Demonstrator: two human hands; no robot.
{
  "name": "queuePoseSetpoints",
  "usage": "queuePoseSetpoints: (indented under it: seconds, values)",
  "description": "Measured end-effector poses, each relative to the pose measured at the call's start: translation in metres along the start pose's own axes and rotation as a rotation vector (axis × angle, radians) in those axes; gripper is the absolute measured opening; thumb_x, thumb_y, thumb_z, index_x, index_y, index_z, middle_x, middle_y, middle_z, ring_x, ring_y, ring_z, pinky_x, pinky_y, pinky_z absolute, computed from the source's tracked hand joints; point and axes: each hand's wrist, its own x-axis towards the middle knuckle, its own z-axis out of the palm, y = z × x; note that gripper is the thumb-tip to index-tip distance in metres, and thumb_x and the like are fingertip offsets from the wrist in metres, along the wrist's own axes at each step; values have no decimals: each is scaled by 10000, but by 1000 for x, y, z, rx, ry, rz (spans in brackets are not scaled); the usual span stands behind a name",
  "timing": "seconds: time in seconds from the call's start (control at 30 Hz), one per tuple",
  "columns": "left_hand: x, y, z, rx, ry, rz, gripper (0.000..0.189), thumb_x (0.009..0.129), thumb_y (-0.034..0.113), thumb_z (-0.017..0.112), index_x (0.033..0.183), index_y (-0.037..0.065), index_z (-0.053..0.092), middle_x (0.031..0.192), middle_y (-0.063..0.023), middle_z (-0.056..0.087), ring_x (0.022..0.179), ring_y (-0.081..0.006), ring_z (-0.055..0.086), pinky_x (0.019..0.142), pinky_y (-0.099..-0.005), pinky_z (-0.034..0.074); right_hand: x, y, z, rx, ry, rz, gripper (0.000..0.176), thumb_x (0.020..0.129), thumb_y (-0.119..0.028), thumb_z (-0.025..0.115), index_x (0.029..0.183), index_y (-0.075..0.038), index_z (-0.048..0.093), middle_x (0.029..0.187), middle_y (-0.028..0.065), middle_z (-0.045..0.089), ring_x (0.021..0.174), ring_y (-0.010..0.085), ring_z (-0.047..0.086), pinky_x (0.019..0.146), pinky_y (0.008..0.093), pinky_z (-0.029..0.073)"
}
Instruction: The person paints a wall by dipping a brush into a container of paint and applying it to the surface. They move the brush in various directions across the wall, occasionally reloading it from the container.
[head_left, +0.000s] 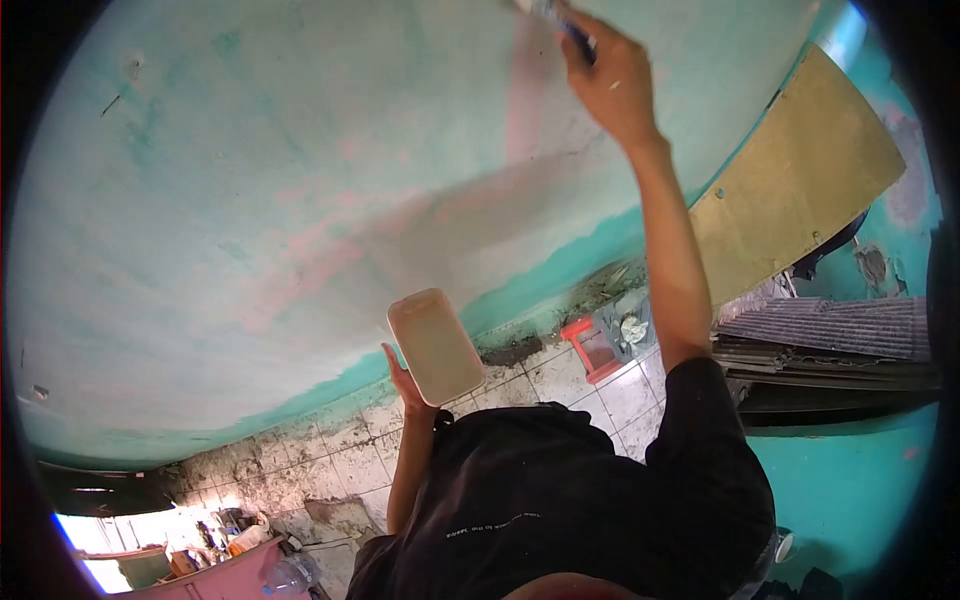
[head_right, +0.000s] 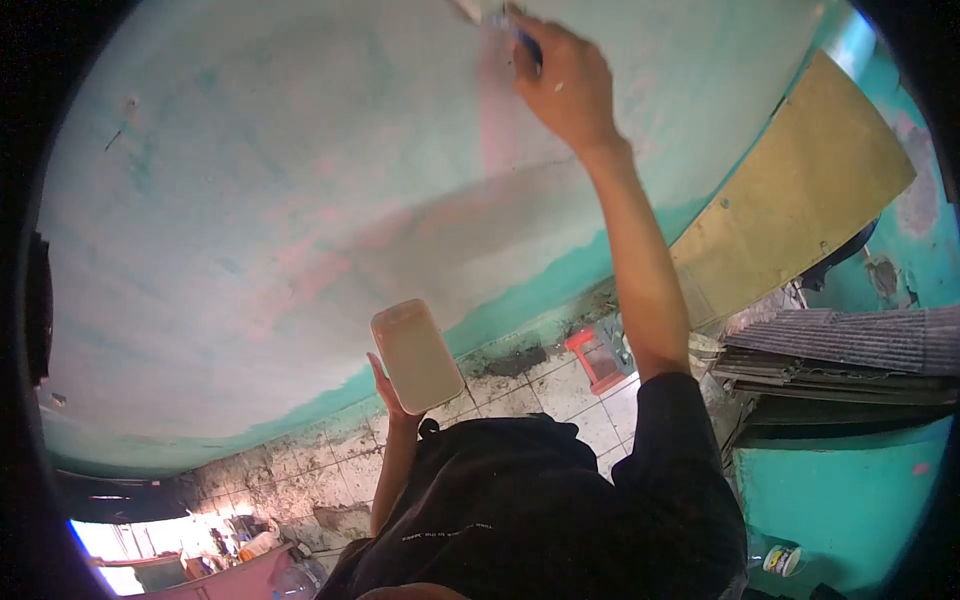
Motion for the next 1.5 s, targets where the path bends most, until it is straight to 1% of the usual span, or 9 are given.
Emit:
queuePoseSetpoints:
  seconds: [0.2,0.27,0.37,0.5,0.6,0.77,0.8,1.1,1.5]
  values:
    - [-12,23,-6,20,-41,44,772,958,700,393,1419,86,469,1347,-104,550,1199,-277,542,1034,-435,450,-298,16,111,37,-213,330,498,848,-22,593,1334,-129,598,966,169,662,829,347,658,733,445,541]
    - [-20,35,-12,47,-49,32,775,957,702,390,1425,89,462,1345,-101,551,1204,-278,540,1035,-435,450,-383,26,118,-88,-811,586,376,852,-131,622,1226,-147,660,976,228,662,912,388,653,796,496,529]
    - [-35,53,-6,71,-32,20,754,972,686,370,1431,94,452,1341,-97,552,1203,-276,543,1032,-434,454,-381,33,117,-70,-961,553,355,813,-163,631,1163,-182,687,952,226,674,920,405,640,832,531,519]
    - [-40,60,-24,126,-83,119,697,1008,626,324,1448,94,418,1326,-131,565,1165,-316,588,969,-494,512,-143,-4,49,-2,-579,350,130,846,-86,605,944,-11,648,755,243,632,658,390,619,610,447,480]
    - [-34,66,-61,138,-136,82,688,1010,598,338,1466,86,387,1336,-164,550,1178,-352,583,959,-535,515,-47,-41,12,-69,-243,247,264,889,-84,634,1144,-94,699,712,185,633,542,238,568,582,350,493]
    - [-41,87,-91,93,-171,-3,722,989,591,387,1505,89,333,1421,-196,481,1225,-401,550,968,-619,487,-133,-36,89,16,78,233,321,889,-40,634,1209,-32,662,814,183,666,593,197,612,566,330,479]
    - [-46,92,-84,85,-180,-27,734,984,591,396,1517,93,313,1447,-199,455,1238,-405,540,975,-634,476,-171,-43,114,139,155,257,357,860,0,625,1215,-17,655,951,207,684,805,343,682,746,365,543]
    - [-117,107,0,-45,-375,-85,618,1023,413,469,1526,91,311,1497,-185,401,1317,-355,485,1012,-596,478,-312,-193,63,410,-627,829,357,888,-87,713,1243,-91,671,716,21,595,600,39,444,543,217,383]
    - [-120,83,-38,-55,-201,-159,647,1042,549,309,1445,57,431,1348,-159,557,1201,-310,586,999,-474,514,-219,-297,-63,469,-931,367,415,858,-24,702,1266,-91,656,823,127,645,616,234,563,596,316,467]
